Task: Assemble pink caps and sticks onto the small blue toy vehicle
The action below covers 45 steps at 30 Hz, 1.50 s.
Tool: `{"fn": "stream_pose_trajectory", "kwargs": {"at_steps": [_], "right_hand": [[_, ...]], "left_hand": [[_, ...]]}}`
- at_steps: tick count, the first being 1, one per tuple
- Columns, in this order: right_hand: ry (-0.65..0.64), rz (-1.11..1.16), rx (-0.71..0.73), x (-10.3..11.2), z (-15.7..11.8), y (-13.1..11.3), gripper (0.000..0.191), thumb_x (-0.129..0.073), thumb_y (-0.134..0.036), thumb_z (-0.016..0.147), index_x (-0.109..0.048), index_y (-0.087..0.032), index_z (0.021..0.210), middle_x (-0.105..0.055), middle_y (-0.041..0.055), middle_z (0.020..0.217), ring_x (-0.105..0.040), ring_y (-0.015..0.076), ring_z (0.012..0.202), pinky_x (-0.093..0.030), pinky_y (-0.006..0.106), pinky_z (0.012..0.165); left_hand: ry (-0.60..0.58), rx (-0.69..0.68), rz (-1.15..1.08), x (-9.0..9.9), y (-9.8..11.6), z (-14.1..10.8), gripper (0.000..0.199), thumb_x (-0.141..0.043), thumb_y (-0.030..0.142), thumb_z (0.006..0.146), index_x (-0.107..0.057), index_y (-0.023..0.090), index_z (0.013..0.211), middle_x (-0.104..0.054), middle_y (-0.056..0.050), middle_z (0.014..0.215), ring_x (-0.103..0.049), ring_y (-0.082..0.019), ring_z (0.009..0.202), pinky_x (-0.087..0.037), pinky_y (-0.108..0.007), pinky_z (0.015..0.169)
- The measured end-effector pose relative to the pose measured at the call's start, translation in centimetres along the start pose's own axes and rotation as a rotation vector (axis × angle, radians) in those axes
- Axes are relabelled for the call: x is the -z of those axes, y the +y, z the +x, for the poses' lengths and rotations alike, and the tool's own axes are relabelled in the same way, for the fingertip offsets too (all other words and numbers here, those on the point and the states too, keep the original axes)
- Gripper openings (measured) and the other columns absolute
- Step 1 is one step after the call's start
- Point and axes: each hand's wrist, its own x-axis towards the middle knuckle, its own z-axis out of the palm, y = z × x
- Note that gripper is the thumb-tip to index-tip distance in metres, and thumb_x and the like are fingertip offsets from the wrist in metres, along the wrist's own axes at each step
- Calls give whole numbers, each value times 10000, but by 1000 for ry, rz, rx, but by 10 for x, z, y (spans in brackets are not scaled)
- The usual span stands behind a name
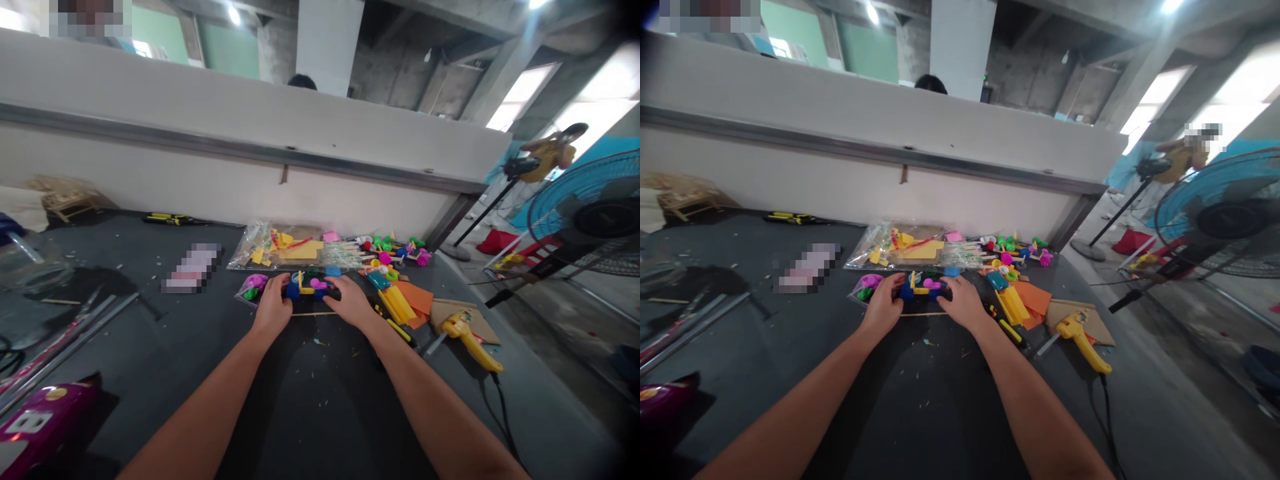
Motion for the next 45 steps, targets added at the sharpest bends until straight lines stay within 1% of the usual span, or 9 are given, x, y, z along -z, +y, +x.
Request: {"fn": "stream_pose_trajectory", "kwargs": {"at_steps": [4,9,15,18,21,23,26,33,45], "right_hand": [[-51,-61,-22,-3,1,0,404,-659,-301,754,-586,-221,1144,-589,59,1000,-557,198,933,-406,321,852],[-55,-85,-28,-5,2,4,356,-651,-289,777,-593,-214,1120,-600,64,1019,-547,207,987,-393,322,862],[-57,-62,-20,-4,1,3,355,-673,-311,764,-611,-228,1103,-615,45,953,-569,189,909,-400,299,813],[-51,-54,-20,-3,1,2,376,-697,-318,740,-616,-241,1100,-614,38,941,-571,184,885,-399,295,798],[-39,-42,-24,-3,0,1,418,-719,-308,715,-608,-251,1113,-615,31,931,-570,183,879,-396,299,801],[-26,-37,-35,-4,0,2,440,-729,-302,699,-602,-247,1117,-616,28,925,-570,182,874,-397,303,804],[-20,-39,-38,-5,0,3,413,-725,-283,699,-607,-238,1092,-617,28,925,-571,183,879,-396,304,809],[-29,-54,-43,-6,0,5,379,-695,-276,733,-606,-228,1099,-616,43,957,-569,185,904,-394,299,815],[-28,-40,-44,-4,-1,3,387,-696,-280,739,-613,-244,1115,-618,37,941,-575,181,883,-401,300,816]], "left_hand": [[-11,1,-92,-2,-2,-1,631,-402,-56,583,-493,164,1167,-549,-108,1163,-578,-213,1067,-480,-386,939],[56,49,-153,-3,-3,1,569,-385,-57,597,-517,145,1112,-586,-108,1104,-607,-192,1001,-506,-371,896],[96,86,-130,1,3,2,481,-392,-30,634,-543,140,1058,-631,-89,1011,-634,-184,918,-513,-377,865],[72,63,-93,3,8,1,431,-440,21,676,-558,153,1069,-628,-85,1040,-616,-198,966,-488,-380,898],[1,-9,7,4,12,0,431,-502,100,706,-542,167,1130,-603,-88,1096,-576,-219,1036,-462,-388,930],[-47,-43,87,5,14,-1,471,-533,124,693,-527,167,1163,-587,-93,1108,-555,-235,1059,-439,-405,953],[-87,-45,148,5,15,0,514,-530,107,669,-519,163,1179,-574,-98,1117,-538,-244,1073,-421,-412,969],[-102,-29,143,5,14,0,541,-492,65,645,-515,153,1178,-571,-99,1117,-538,-235,1072,-425,-387,962],[-105,-19,165,5,14,-1,497,-514,85,669,-517,168,1159,-576,-87,1107,-546,-224,1049,-432,-378,951]]}}
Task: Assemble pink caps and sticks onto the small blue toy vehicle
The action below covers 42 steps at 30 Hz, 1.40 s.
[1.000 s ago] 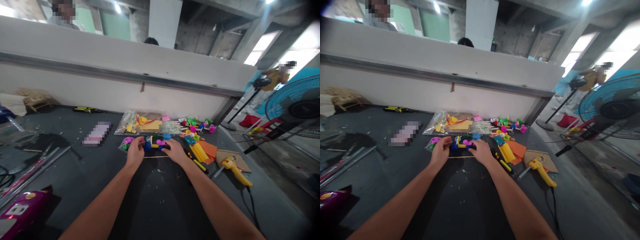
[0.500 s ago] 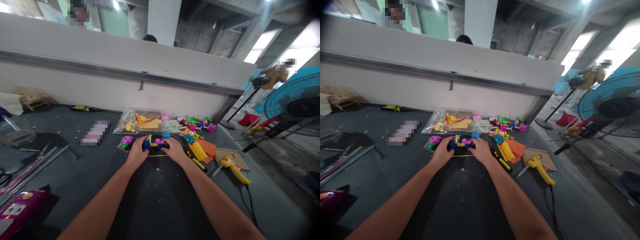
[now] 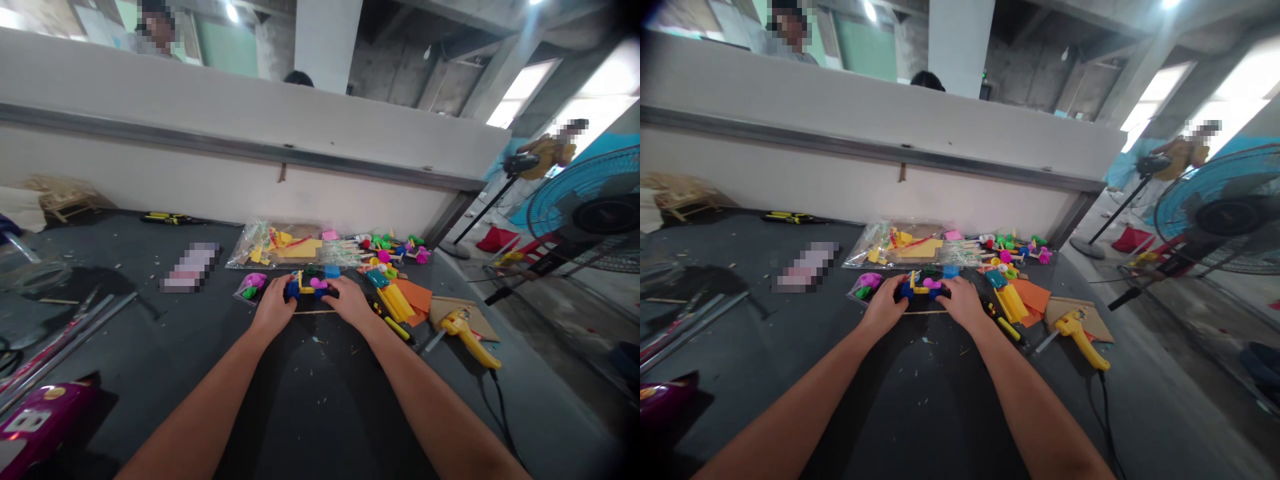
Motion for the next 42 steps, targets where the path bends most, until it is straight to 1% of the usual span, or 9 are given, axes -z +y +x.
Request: {"fn": "stream_pose_trajectory", "kwargs": {"at_steps": [4,9,12,15,20,25,32,38,42], "right_hand": [[-9,-9,2,1,0,-1,398,-693,-281,745,-607,-237,1131,-619,37,945,-573,178,892,-398,301,825],[-37,-36,21,2,0,-1,415,-677,-318,764,-591,-268,1167,-615,39,974,-563,186,940,-391,305,838],[-40,-29,13,1,0,-1,422,-672,-308,763,-584,-257,1172,-618,41,968,-565,185,928,-392,307,837],[-20,-7,-6,0,0,0,428,-656,-251,751,-573,-231,1171,-622,38,950,-563,183,909,-394,309,841],[8,7,-18,-2,0,2,474,-547,-84,689,-537,-195,1150,-620,31,937,-560,180,914,-400,300,843],[36,16,-36,-3,0,4,473,-488,-68,667,-490,-181,1126,-614,30,902,-566,185,884,-414,298,823],[91,13,-42,-6,-1,6,457,-445,-77,676,-444,-181,1120,-594,36,886,-565,183,832,-432,286,777],[135,-5,-15,-3,-3,0,442,-448,-84,677,-460,-163,1112,-578,62,899,-543,203,862,-423,314,823],[184,7,33,1,-6,-5,445,-434,-66,683,-469,-162,1116,-572,68,938,-530,199,921,-411,313,871]], "left_hand": [[1,-3,18,0,1,0,480,-528,99,677,-520,174,1150,-579,-87,1101,-542,-233,1056,-436,-383,945],[-10,-10,45,1,0,1,446,-524,107,688,-537,175,1129,-581,-91,1115,-538,-247,1074,-433,-400,949],[5,-9,41,1,0,1,416,-518,97,693,-552,177,1100,-588,-93,1102,-548,-244,1063,-435,-397,949],[9,-9,39,1,1,1,416,-513,90,692,-551,171,1099,-591,-92,1098,-552,-240,1058,-434,-394,954],[16,0,44,1,0,0,492,-493,54,660,-533,170,1136,-579,-96,1121,-550,-246,1066,-434,-396,959],[85,-2,13,-1,-5,0,523,-439,-1,640,-536,149,1132,-574,-109,1108,-545,-236,1070,-426,-393,976],[207,18,-16,-1,-8,1,494,-398,-17,666,-533,139,1115,-578,-117,1103,-566,-221,1025,-467,-389,924],[341,3,4,7,6,-5,525,-400,-22,668,-510,181,1139,-569,-87,1045,-551,-216,1013,-468,-383,904],[326,10,54,10,18,-5,504,-425,-12,655,-523,180,1110,-573,-94,1031,-513,-250,1073,-422,-424,948]]}}
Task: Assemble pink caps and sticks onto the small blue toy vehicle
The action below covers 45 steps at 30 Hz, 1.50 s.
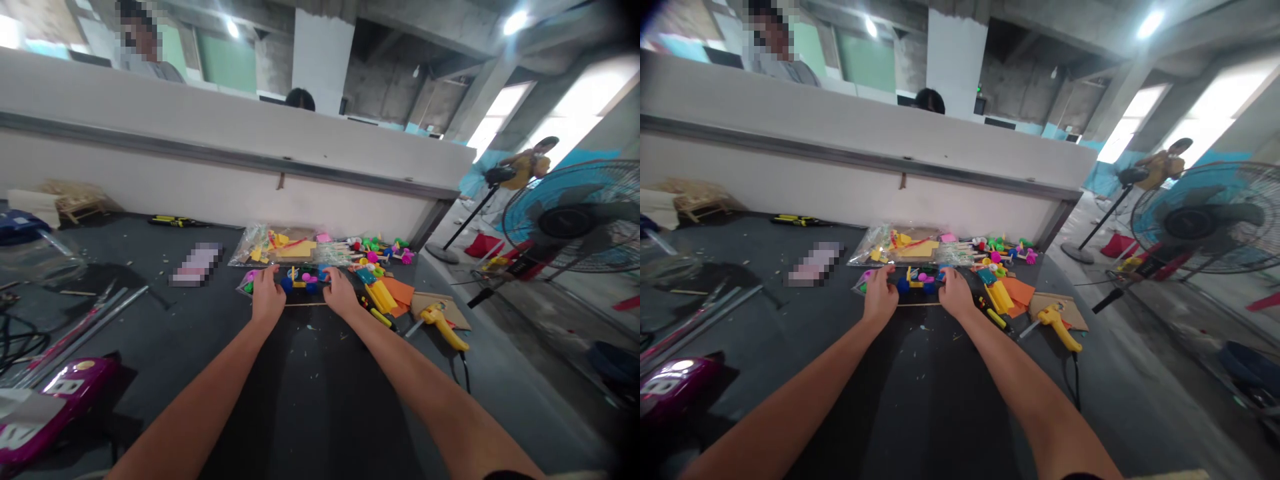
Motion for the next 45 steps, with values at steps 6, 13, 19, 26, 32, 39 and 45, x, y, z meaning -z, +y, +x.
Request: {"fn": "stream_pose_trajectory", "kwargs": {"at_steps": [6,13,19,26,32,39,45], "right_hand": [[93,9,-32,13,1,2,453,-364,-54,723,-436,-120,1165,-570,86,956,-531,172,802,-444,304,775],[-159,-123,216,37,-31,-19,229,-468,-172,827,-616,-212,998,-619,65,954,-496,215,950,-372,348,863],[-365,-475,269,28,-41,-28,198,-437,-164,878,-631,-168,919,-635,118,910,-473,252,961,-344,378,823],[-383,-475,210,32,-38,-37,120,-491,-163,832,-610,-159,824,-639,116,842,-514,239,889,-366,329,756],[-405,-472,57,55,-55,-39,79,-516,-166,799,-579,-192,840,-639,51,812,-582,177,750,-361,264,637],[-501,-497,-41,52,-63,-58,136,-447,-190,868,-551,-162,951,-648,75,877,-629,174,803,-397,240,652],[-563,-502,-3,39,-69,-79,185,-417,-131,853,-537,-127,994,-648,117,897,-637,226,839,-440,281,687]], "left_hand": [[14,99,14,15,10,16,470,-417,4,682,-512,165,1113,-583,-116,1046,-557,-240,1001,-439,-437,907],[-456,-176,105,55,54,-67,328,-428,92,754,-606,182,1014,-648,-121,959,-598,-262,929,-453,-427,865],[-546,-226,254,57,75,-143,406,-391,132,783,-574,136,1146,-591,-174,1201,-467,-323,1205,-392,-498,970],[-549,-195,425,53,75,-133,421,-400,151,785,-575,130,1168,-574,-202,1222,-468,-364,1196,-407,-536,931],[-557,-233,530,50,76,-136,432,-420,157,798,-581,110,1197,-561,-210,1246,-462,-370,1202,-400,-539,946],[-568,-237,599,53,82,-134,416,-396,158,851,-555,77,1227,-553,-189,1268,-445,-327,1225,-384,-498,983],[-556,-269,620,53,76,-136,413,-415,177,852,-556,85,1229,-564,-171,1263,-462,-316,1214,-398,-475,983]]}}
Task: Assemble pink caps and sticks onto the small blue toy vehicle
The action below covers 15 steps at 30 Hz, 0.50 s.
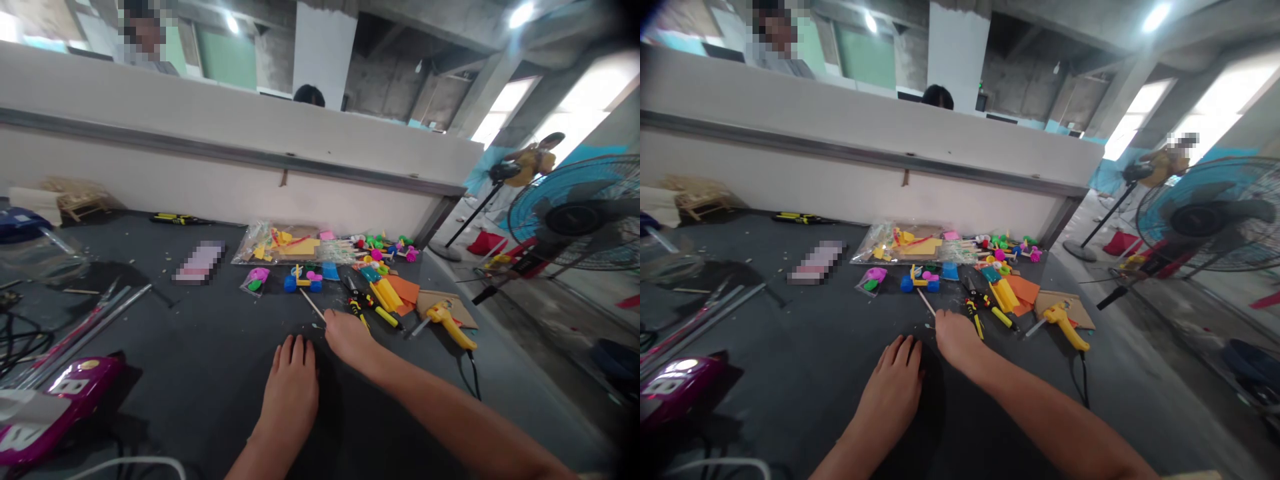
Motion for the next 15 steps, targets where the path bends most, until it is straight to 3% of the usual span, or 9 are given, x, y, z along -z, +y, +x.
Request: {"fn": "stream_pose_trajectory", "kwargs": {"at_steps": [6,10,15], "right_hand": [[-19,-14,219,-1,-30,-14,232,-409,-93,833,-493,-139,1044,-639,98,921,-623,213,823,-444,278,684],[-8,-39,137,-1,-30,-4,189,-395,-82,843,-485,-144,997,-634,91,868,-618,206,798,-431,271,672],[-46,-62,96,-1,-25,20,195,-429,-69,815,-484,-143,986,-638,81,871,-617,208,785,-413,270,642]], "left_hand": [[2,-52,-1,4,-5,2,451,-389,20,766,-574,35,1177,-597,-173,1206,-506,-290,1172,-412,-433,987],[22,-68,-4,7,-6,4,414,-363,-6,774,-599,15,1113,-638,-169,1087,-564,-274,1087,-435,-411,968],[63,-99,-17,2,-10,2,396,-382,1,780,-584,19,1120,-626,-171,1103,-555,-288,1095,-456,-426,945]]}}
